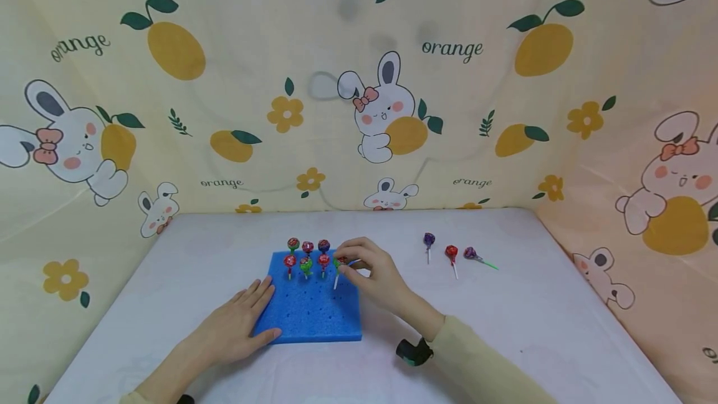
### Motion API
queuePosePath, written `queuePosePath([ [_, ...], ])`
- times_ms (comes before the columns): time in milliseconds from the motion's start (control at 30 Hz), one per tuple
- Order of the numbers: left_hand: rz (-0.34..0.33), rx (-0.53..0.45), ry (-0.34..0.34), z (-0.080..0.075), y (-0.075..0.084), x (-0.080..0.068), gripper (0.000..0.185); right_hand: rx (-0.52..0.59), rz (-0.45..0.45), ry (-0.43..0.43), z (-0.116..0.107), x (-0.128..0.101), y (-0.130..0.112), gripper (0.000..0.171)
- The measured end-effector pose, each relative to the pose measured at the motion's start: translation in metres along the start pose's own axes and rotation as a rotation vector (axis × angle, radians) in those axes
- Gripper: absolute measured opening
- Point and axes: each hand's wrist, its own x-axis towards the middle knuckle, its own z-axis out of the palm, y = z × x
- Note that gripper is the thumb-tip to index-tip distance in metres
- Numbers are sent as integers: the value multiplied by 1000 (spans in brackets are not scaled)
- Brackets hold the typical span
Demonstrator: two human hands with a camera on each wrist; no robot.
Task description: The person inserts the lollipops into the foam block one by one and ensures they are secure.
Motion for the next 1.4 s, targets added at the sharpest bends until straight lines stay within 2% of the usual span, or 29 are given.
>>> queuePosePath([
  [400, -12, -13, -10, -1, 1, -1, 96, 25, 19, -37, 26, 11, -8, 23],
  [767, 7, -2, 16, -1, 1, -1, 94, 26, 7, -91, 49, 16, -9, 24],
  [1100, 9, -4, 8, -3, 2, -1, 95, -7, 42, -141, 65, 21, -11, 25],
  [1267, 14, -7, 7, -3, 1, -2, 94, -48, 28, -143, 71, 23, -9, 24],
  [1400, 10, -2, 2, -3, 1, -2, 94, -82, 57, -171, 74, 23, -8, 24],
])
